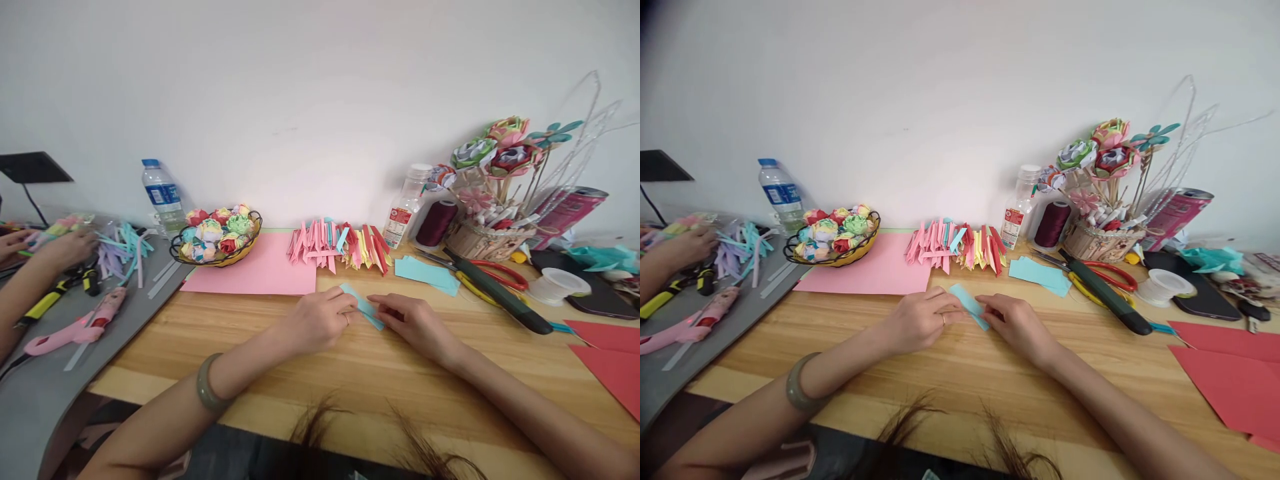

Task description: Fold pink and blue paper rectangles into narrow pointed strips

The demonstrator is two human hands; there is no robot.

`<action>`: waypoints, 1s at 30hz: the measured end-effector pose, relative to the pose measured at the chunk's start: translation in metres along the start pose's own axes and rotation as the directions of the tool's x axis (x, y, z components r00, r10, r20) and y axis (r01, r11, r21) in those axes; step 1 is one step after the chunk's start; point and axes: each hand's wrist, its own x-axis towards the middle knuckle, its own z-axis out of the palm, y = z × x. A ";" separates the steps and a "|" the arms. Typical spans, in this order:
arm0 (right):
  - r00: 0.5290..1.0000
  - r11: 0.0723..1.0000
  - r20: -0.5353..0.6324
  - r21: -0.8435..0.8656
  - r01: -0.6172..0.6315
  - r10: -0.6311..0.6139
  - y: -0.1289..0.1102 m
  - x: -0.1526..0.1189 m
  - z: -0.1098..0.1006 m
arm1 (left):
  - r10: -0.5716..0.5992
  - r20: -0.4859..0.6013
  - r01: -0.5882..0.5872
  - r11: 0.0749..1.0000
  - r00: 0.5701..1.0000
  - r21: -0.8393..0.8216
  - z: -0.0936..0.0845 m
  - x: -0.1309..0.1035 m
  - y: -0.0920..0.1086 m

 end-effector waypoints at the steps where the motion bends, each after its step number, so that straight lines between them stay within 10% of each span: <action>1: 1.000 1.000 -0.008 0.004 0.010 -0.010 -0.002 -0.001 0.001 | 0.009 0.010 -0.009 1.000 1.000 0.004 0.000 0.000 0.001; 9: 0.974 0.821 0.188 0.530 -0.211 0.129 -0.018 -0.003 0.006 | 0.051 0.054 -0.051 0.999 0.997 0.001 0.005 0.001 0.007; 16: 0.988 0.994 0.114 0.048 0.100 -0.105 -0.022 -0.007 -0.003 | 0.018 0.005 -0.018 0.999 1.000 -0.028 0.012 0.000 0.003; 30: 0.879 0.811 0.150 -0.340 0.475 -0.452 -0.017 -0.007 -0.005 | -0.154 0.016 0.149 0.910 0.988 -0.387 0.017 0.000 -0.001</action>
